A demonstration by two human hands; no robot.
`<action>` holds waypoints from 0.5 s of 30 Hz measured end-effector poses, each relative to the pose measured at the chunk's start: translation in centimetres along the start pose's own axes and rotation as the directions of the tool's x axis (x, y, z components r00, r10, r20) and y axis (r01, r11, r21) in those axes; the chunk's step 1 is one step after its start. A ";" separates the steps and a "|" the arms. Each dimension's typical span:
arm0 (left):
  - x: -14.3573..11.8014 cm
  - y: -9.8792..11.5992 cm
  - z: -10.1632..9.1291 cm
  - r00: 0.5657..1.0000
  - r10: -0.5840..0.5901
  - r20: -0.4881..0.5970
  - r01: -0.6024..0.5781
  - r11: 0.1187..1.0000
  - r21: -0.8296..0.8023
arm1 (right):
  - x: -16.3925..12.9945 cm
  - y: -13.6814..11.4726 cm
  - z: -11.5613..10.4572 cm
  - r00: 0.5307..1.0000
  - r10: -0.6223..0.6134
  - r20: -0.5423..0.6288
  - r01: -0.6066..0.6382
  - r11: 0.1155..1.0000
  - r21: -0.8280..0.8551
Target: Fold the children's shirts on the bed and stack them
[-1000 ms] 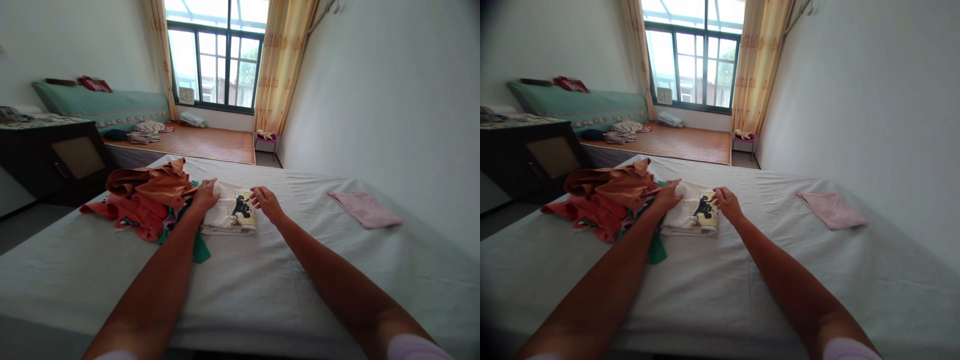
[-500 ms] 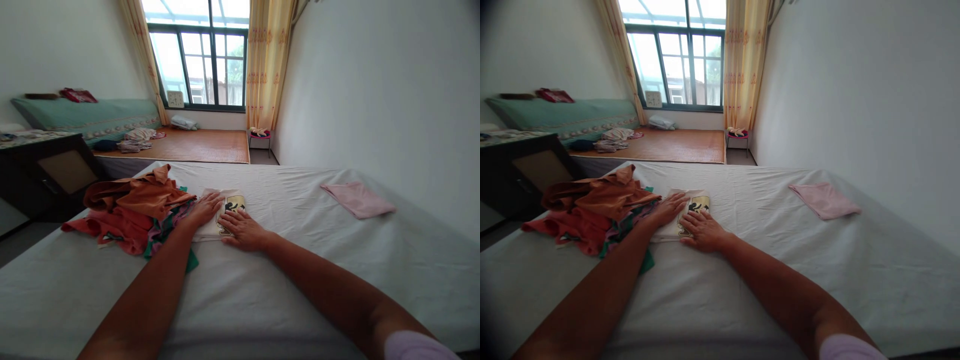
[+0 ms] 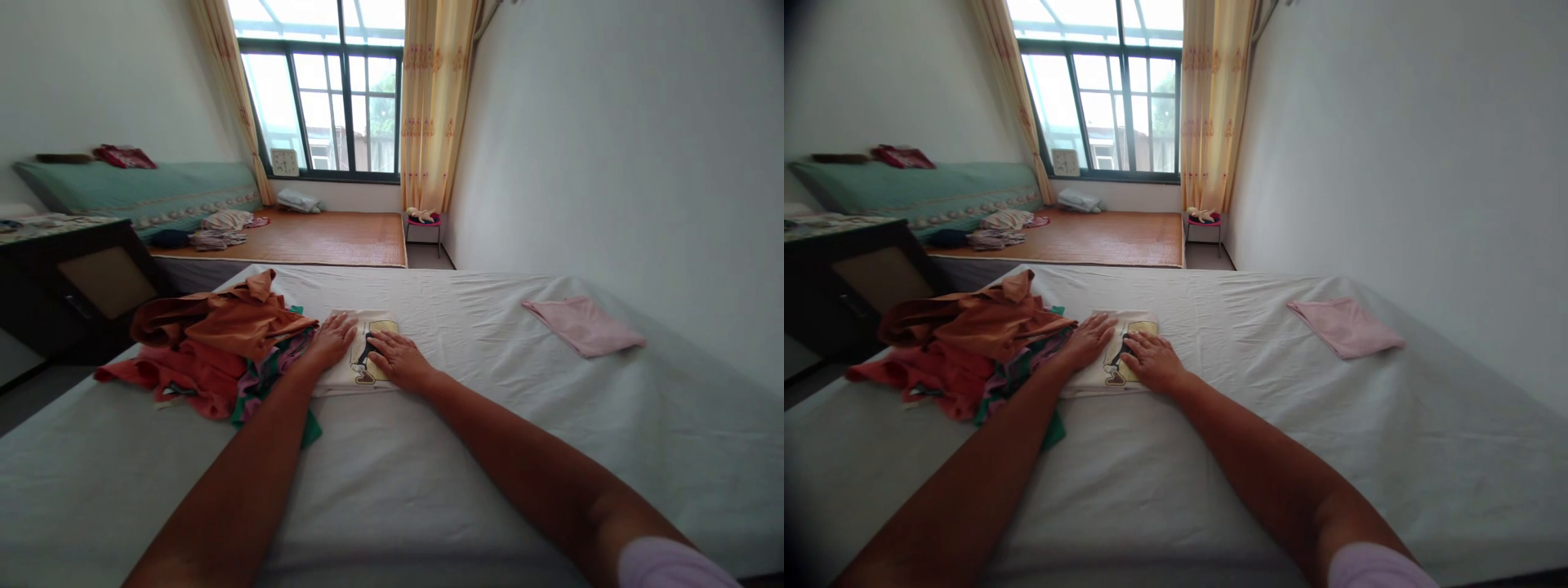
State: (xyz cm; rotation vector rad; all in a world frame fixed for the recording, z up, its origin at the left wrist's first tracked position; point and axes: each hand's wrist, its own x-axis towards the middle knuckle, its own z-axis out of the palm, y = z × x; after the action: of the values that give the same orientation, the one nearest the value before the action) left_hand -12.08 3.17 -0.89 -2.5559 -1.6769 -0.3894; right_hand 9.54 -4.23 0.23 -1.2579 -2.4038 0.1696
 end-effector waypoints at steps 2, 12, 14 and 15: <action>-0.1 0.2 -0.3 1.000 -0.002 0.005 0.002 1.000 0.003 | 0.4 0.3 0.5 1.000 0.020 -0.006 -0.020 1.000 0.009; 0.0 -0.3 0.5 0.999 -0.037 -0.003 0.036 0.994 -0.103 | 4.1 4.0 1.3 0.958 0.285 0.033 -0.285 0.958 -0.001; 0.1 -0.4 0.7 0.999 -0.053 0.006 0.053 0.992 -0.118 | 4.3 4.4 1.3 0.933 0.359 0.001 -0.359 0.933 0.017; 0.1 -0.4 0.7 0.998 -0.058 0.007 0.058 0.991 -0.121 | 4.3 4.5 1.3 0.925 0.380 -0.009 -0.379 0.925 0.029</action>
State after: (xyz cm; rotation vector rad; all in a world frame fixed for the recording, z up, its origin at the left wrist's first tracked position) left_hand -12.30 3.58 -1.63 -2.5971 -1.7852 -0.5055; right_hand 10.21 1.97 -0.97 -1.6954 -2.1121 0.3034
